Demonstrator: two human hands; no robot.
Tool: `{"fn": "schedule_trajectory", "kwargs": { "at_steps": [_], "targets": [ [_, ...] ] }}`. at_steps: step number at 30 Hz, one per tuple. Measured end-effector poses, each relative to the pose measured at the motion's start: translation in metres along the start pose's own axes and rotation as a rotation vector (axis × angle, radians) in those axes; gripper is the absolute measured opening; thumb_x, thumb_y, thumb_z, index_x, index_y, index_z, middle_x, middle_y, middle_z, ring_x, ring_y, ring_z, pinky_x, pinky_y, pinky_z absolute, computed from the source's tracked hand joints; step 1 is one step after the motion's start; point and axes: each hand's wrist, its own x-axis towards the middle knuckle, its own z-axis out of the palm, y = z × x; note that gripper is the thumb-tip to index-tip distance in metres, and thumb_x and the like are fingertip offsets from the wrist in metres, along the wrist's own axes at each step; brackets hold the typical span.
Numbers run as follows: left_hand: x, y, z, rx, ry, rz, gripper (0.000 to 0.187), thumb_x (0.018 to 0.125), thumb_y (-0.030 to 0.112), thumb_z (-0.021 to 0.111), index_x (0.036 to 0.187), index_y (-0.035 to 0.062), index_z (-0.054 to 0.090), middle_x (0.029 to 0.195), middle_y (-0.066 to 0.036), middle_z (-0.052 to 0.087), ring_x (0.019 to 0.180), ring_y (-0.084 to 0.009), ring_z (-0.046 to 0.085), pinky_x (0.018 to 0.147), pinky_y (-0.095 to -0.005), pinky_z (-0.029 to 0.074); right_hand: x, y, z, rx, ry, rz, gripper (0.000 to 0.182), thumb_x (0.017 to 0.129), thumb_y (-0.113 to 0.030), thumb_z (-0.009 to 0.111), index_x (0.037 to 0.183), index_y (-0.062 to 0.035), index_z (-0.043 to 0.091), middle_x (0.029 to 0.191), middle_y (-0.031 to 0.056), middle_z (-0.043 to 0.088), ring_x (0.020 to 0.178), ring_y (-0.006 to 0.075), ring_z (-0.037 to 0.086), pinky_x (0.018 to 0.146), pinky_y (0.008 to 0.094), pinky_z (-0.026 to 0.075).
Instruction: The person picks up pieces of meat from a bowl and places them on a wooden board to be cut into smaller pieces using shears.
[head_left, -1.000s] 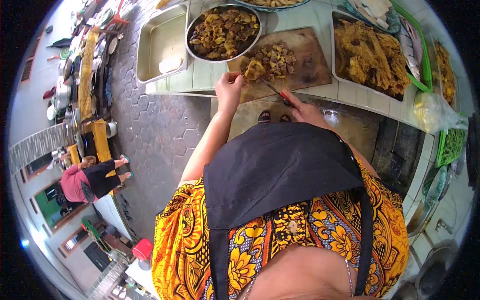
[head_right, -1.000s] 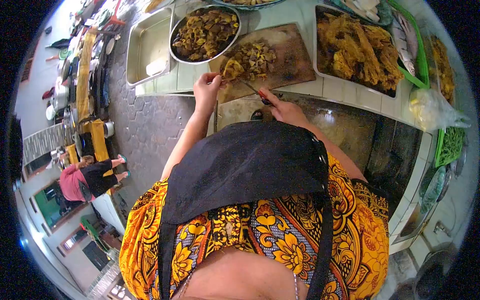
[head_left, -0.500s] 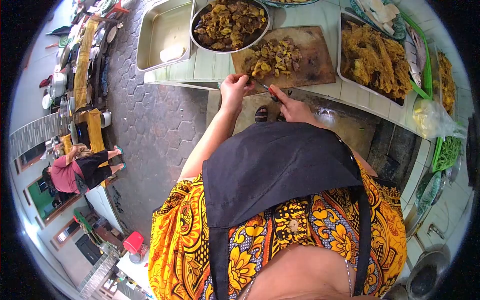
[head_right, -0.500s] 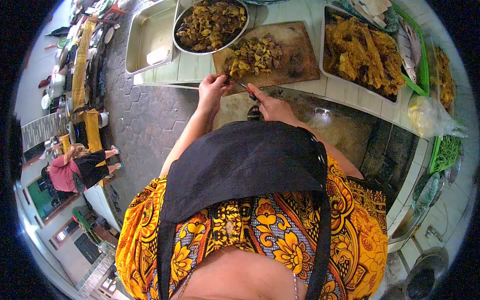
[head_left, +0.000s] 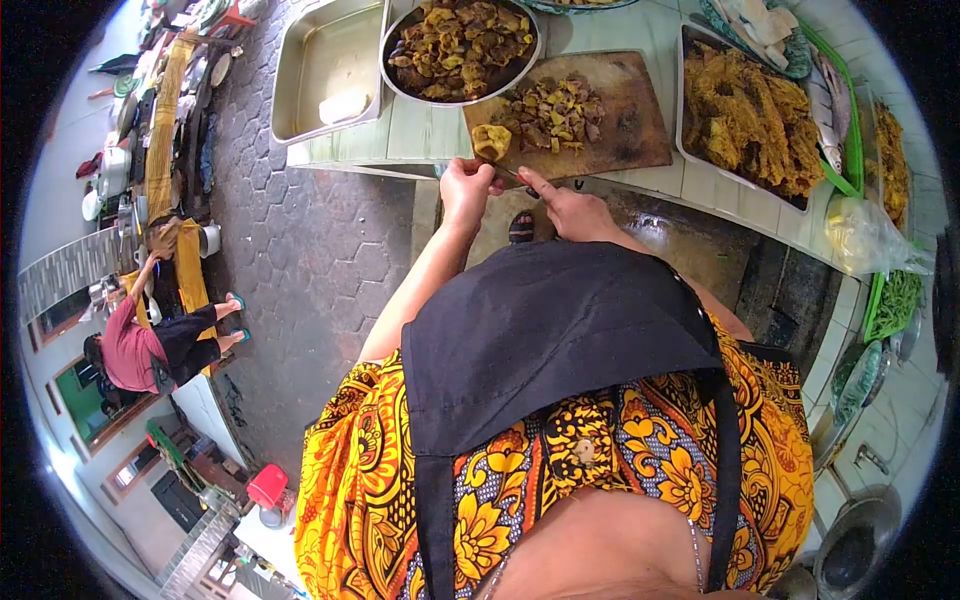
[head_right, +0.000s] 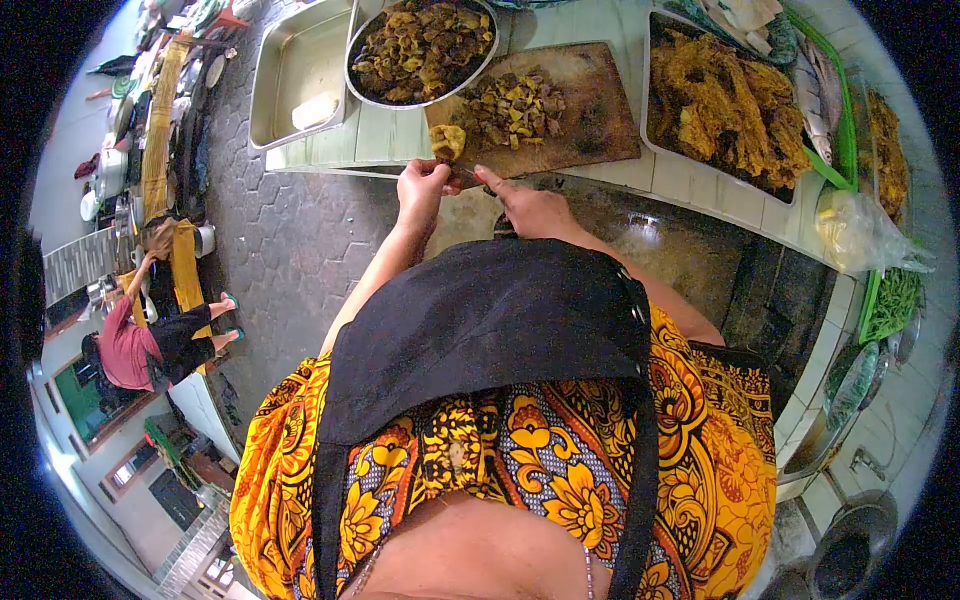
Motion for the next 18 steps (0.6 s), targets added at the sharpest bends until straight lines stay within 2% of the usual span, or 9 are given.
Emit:
{"fn": "schedule_trajectory", "kwargs": {
  "at_steps": [3, 7, 9, 13, 15, 18],
  "targets": [
    [0.005, -0.006, -0.001, 0.109, -0.001, 0.025, 0.027, 0.079, 0.007, 0.061, 0.097, -0.0131, 0.054, 0.073, -0.015, 0.067, 0.059, -0.0158, 0.064, 0.057, -0.0263, 0.052, 0.005, 0.004, 0.005, 0.070, 0.088, -0.089, 0.069, 0.088, -0.013, 0.048, 0.148, -0.0363, 0.023, 0.101, 0.0203, 0.066, 0.080, 0.0371, 0.066, 0.070, 0.0466, 0.053],
    [0.002, -0.006, -0.001, 0.102, 0.003, 0.024, 0.026, 0.079, 0.007, 0.062, 0.095, -0.0123, 0.055, 0.072, -0.014, 0.067, 0.059, -0.0154, 0.064, 0.056, -0.0258, 0.052, 0.012, 0.000, 0.004, 0.000, 0.028, -0.050, 0.068, 0.089, -0.013, 0.047, 0.148, -0.0358, 0.023, 0.093, 0.0214, 0.066, 0.076, 0.0371, 0.066, 0.066, 0.0476, 0.053],
    [-0.002, -0.006, 0.000, 0.102, -0.013, 0.013, 0.023, 0.077, 0.009, 0.061, 0.089, -0.0104, 0.056, 0.074, -0.016, 0.066, 0.059, -0.0177, 0.066, 0.055, -0.0281, 0.053, 0.014, 0.000, 0.005, 0.004, 0.029, -0.050, 0.068, 0.089, -0.013, 0.047, 0.148, -0.0358, 0.022, 0.090, 0.0212, 0.066, 0.075, 0.0368, 0.066, 0.064, 0.0478, 0.053],
    [-0.007, -0.007, -0.003, 0.031, 0.023, 0.031, 0.022, 0.078, 0.009, 0.061, 0.088, -0.0097, 0.055, 0.075, -0.015, 0.066, 0.059, -0.0174, 0.066, 0.055, -0.0275, 0.053, 0.018, 0.005, 0.011, -0.021, 0.074, -0.099, 0.069, 0.088, -0.013, 0.047, 0.148, -0.0358, 0.021, 0.083, 0.0217, 0.065, 0.071, 0.0362, 0.066, 0.061, 0.0483, 0.052],
    [-0.007, -0.008, -0.012, 0.111, -0.036, 0.024, 0.022, 0.078, 0.009, 0.061, 0.089, -0.0101, 0.056, 0.075, -0.014, 0.066, 0.059, -0.0169, 0.066, 0.053, -0.0267, 0.053, 0.019, 0.003, 0.007, -0.013, 0.102, -0.116, 0.070, 0.088, -0.013, 0.047, 0.148, -0.0357, 0.020, 0.082, 0.0218, 0.065, 0.070, 0.0362, 0.066, 0.061, 0.0486, 0.052],
    [-0.016, -0.010, -0.022, 0.095, -0.019, -0.005, 0.021, 0.078, 0.007, 0.060, 0.091, -0.0093, 0.057, 0.078, -0.014, 0.066, 0.063, -0.0164, 0.065, 0.056, -0.0269, 0.053, 0.018, -0.004, -0.005, -0.036, 0.066, -0.051, 0.070, 0.088, -0.014, 0.048, 0.148, -0.0363, 0.020, 0.081, 0.0211, 0.065, 0.070, 0.0363, 0.066, 0.060, 0.0491, 0.051]
  ]
}}
